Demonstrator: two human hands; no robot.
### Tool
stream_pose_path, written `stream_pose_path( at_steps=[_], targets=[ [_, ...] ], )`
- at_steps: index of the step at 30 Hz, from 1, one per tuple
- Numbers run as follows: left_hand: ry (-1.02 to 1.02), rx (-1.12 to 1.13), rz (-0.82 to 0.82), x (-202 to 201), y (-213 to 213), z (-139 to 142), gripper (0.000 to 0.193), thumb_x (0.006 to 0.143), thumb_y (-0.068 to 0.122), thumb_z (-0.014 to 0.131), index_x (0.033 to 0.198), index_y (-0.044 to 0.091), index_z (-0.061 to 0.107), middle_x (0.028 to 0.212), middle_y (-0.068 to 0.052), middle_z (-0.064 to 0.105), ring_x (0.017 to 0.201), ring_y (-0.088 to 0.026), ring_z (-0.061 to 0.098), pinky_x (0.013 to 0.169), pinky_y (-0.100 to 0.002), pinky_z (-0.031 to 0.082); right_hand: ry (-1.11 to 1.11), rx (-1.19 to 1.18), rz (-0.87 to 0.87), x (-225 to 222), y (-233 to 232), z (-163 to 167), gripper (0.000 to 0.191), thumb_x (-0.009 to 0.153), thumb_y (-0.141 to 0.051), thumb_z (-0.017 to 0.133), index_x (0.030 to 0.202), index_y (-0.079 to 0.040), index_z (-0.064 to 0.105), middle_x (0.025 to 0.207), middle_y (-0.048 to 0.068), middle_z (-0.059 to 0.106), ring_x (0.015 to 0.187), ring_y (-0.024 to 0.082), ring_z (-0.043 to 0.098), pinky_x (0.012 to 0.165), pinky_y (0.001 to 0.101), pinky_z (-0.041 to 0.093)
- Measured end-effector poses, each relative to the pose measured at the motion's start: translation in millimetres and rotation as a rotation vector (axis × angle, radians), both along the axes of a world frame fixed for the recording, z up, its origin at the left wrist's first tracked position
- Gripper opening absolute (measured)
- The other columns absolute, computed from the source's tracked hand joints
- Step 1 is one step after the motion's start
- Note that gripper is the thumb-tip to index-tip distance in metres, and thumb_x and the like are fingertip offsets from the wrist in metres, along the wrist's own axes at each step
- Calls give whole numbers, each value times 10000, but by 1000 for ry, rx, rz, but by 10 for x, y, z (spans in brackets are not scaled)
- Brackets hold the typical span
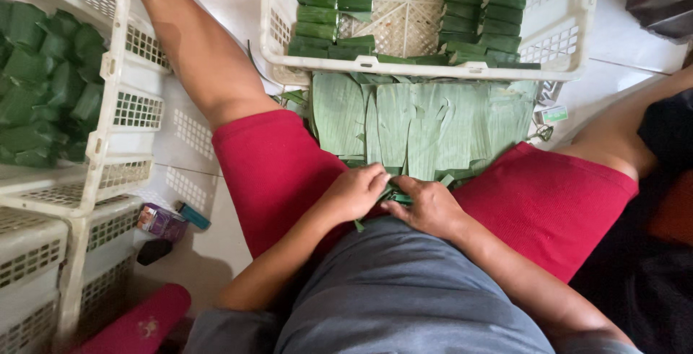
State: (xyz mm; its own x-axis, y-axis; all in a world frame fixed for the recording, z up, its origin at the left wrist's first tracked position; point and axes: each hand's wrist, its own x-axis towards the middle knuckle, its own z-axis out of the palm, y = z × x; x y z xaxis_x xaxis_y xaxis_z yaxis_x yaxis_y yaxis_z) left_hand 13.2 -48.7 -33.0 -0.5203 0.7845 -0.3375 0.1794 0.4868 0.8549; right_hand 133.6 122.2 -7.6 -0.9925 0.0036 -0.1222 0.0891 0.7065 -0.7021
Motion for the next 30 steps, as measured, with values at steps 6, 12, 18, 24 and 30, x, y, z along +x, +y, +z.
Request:
stream_pose_path(
  at_steps=[6,12,18,24,30],
  targets=[
    [-740,443,505,-723,-703,204,368,1053,313,569,1249,11,644,904,-120,690,738,-243,648,614,-368,530,-87,-104,-71,-269,31,88,365,958,-288,622,1273,-103,622,974,152,696,843,362,705,755,463,554],
    [-511,1447,1068,-1517,-1928,1130,460,1103,318,527,1451,22,470,1393,-193,641,1273,-322,621,1147,-460,473,-1,129,30,-793,-179,-386,188,958,-284,664,1080,-141,658,1090,84,698,945,318,699,777,443,562],
    [-603,1205,1105,-1290,-1809,857,418,1036,363,580,1344,82,552,1329,-173,664,1166,-289,667,1010,-426,547,191,320,227,-1203,-444,-757,341,833,-272,700,1117,-94,640,1121,99,663,983,298,688,695,438,573],
    [-819,844,1039,-816,-1269,287,366,981,216,577,1321,79,567,1281,-148,662,1094,-282,675,913,-427,565,173,326,98,-1248,-522,-828,195,917,-222,643,1079,-139,713,1017,83,734,841,296,720,667,438,582],
    [-938,716,827,-464,-898,-9,345,1012,145,564,1336,26,561,1282,-211,671,1064,-310,684,861,-445,564,-72,-72,-237,-1248,-177,-695,206,887,-325,774,947,-128,757,803,93,747,709,265,712,655,396,564]
  ],
)
